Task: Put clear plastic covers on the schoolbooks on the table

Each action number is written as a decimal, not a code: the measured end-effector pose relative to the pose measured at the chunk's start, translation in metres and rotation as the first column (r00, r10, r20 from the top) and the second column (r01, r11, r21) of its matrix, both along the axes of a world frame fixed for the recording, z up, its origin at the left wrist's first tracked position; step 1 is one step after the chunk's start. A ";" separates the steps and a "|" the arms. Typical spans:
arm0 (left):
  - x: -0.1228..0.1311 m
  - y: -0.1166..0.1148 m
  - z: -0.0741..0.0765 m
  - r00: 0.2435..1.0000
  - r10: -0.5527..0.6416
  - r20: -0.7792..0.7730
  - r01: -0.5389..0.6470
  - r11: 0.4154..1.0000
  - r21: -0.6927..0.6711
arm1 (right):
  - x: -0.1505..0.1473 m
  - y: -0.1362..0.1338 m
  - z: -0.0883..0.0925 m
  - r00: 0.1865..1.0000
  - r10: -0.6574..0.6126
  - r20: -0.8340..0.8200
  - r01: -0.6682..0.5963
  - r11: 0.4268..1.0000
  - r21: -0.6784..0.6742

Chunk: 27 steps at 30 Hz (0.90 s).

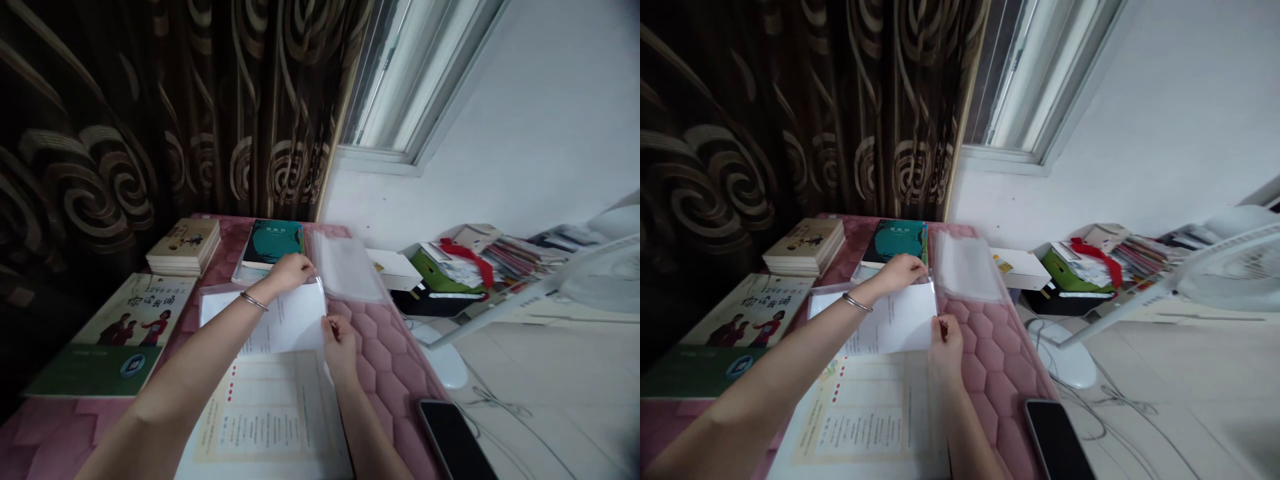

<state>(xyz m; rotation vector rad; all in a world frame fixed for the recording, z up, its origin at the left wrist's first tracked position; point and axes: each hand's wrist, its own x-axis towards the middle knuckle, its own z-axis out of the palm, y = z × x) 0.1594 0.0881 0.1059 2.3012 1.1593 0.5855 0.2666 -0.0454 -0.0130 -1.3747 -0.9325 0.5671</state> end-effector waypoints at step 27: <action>-0.028 -0.014 0.013 0.991 0.131 0.039 -0.136 0.978 0.162 | 0.005 0.004 -0.006 0.995 -0.019 -0.099 0.020 1.000 0.008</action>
